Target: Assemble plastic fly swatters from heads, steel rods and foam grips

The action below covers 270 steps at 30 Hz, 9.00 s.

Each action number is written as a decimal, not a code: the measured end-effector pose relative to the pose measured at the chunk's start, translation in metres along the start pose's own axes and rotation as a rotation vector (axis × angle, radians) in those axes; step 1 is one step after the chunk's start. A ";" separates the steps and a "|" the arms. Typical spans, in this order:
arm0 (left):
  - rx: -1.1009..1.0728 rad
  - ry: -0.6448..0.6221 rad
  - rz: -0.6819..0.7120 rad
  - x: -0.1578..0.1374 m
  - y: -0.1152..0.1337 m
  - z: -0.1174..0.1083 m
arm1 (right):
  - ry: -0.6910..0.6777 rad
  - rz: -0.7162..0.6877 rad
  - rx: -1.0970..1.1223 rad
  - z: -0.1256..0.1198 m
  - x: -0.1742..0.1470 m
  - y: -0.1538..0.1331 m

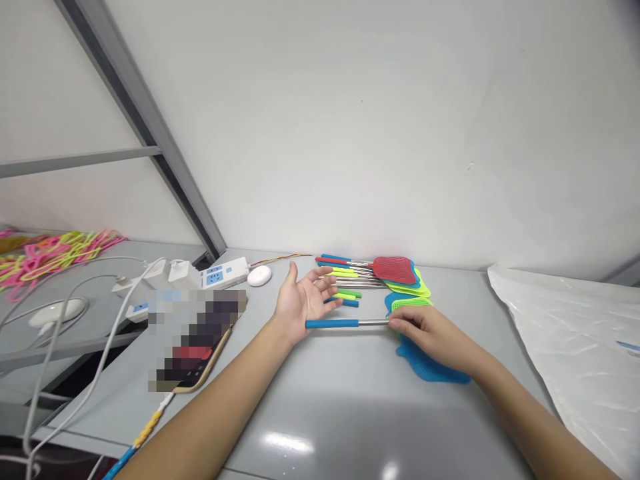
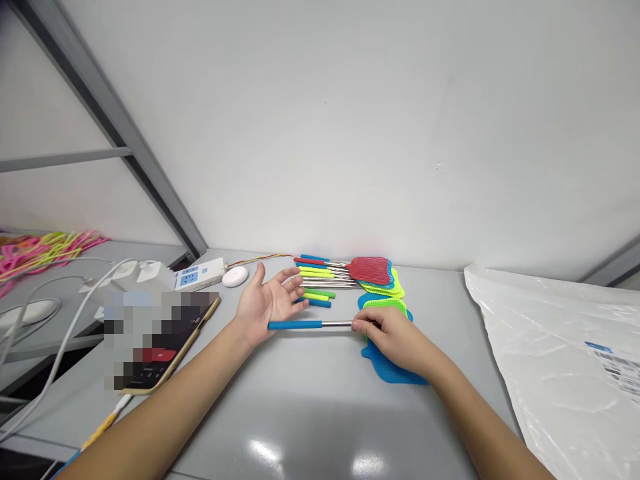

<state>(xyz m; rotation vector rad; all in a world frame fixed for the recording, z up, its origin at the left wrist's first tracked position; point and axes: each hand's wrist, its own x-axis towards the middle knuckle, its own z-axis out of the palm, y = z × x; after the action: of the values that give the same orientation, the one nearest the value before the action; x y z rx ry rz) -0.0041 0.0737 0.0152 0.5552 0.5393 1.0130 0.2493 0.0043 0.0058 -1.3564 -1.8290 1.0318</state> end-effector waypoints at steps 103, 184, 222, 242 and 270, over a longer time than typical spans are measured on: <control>2.278 -0.191 0.511 -0.024 -0.041 0.016 | 0.277 -0.306 -0.420 0.017 0.006 0.004; 2.180 -0.497 0.489 -0.025 -0.039 0.013 | 0.088 0.166 -0.308 -0.028 0.007 0.010; 2.122 -0.500 0.480 -0.024 -0.037 0.013 | 0.085 0.208 -0.360 -0.025 0.005 0.012; 2.144 -0.472 0.441 -0.025 -0.038 0.013 | 0.113 0.177 -0.378 -0.023 0.007 0.011; 2.189 -0.480 0.517 -0.022 -0.036 0.011 | 0.144 0.208 -0.406 -0.024 0.005 0.009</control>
<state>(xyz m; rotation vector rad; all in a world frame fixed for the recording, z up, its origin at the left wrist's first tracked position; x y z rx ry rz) 0.0164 0.0367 0.0032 2.8731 0.9334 0.2739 0.2729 0.0161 0.0097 -1.8411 -1.8826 0.6577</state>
